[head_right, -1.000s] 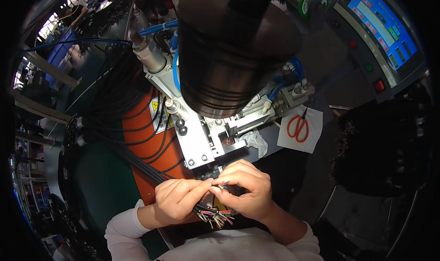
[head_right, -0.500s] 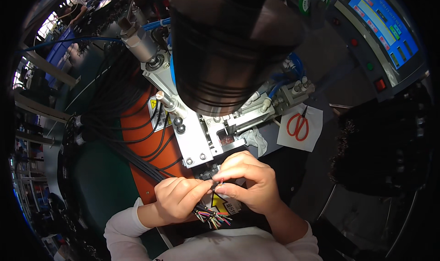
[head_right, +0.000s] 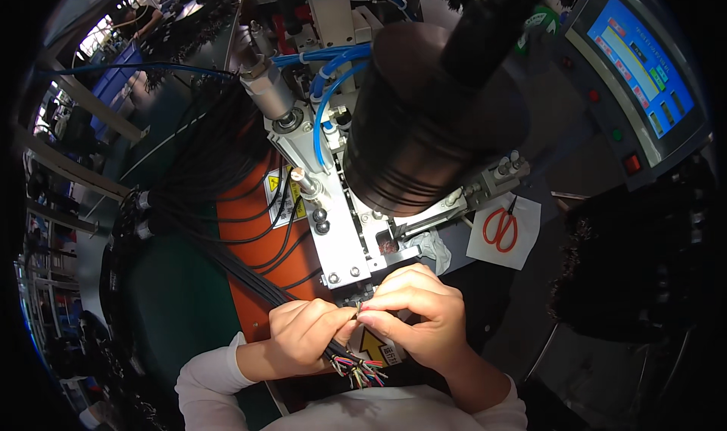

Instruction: The person selects cables from a bundle and inserts individual wire ends into a processing machine by hand.

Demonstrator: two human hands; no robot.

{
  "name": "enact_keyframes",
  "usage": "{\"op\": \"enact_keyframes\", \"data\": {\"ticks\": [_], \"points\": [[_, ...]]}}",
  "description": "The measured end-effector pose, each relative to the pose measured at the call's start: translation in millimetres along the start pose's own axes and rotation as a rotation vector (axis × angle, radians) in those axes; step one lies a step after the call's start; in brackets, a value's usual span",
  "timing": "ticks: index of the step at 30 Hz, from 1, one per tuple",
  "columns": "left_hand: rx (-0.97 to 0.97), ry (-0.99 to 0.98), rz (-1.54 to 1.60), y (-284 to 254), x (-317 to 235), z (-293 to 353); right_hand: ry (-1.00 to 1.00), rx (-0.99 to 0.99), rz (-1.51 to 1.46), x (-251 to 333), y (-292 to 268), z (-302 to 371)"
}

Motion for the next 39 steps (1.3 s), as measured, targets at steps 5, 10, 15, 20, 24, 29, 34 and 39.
{"op": "enact_keyframes", "data": {"ticks": [5, 10, 15, 20, 24, 29, 34, 39], "points": [[-0.009, 0.028, -0.012, -3, -2, -1, 0.007, 0.032, 0.008, -2, 2, 0], [-0.032, 0.021, 0.039, -5, -1, -3, -0.165, -0.007, 0.243, 17, 3, 3], [-0.096, 0.008, 0.068, -12, 0, -3, -0.279, -0.043, 0.2, 18, 13, 11], [-0.073, 0.042, 0.031, -8, -1, 2, 0.103, 0.017, -0.177, -6, 11, 6], [-0.036, 0.053, -0.008, -7, -3, 0, 0.053, 0.093, -0.034, -1, 4, 0], [-0.021, 0.039, 0.003, -3, 0, -3, -0.041, 0.099, 0.135, 9, 5, 1], [-0.085, 0.056, -0.002, -5, -1, 3, -0.056, -0.02, 0.072, 2, 10, 8], [-0.04, 0.098, -0.065, -3, -6, 3, 0.193, 0.111, -0.125, -10, 6, 2]]}}
Point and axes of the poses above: each hand's wrist, its own z-axis away from the middle knuckle, its own y-axis out of the palm, x = y × z, the point moved 7 cm from there along -z, towards the middle knuckle, and after that the axes turned 6 degrees about -z, right-handed, at the moved point
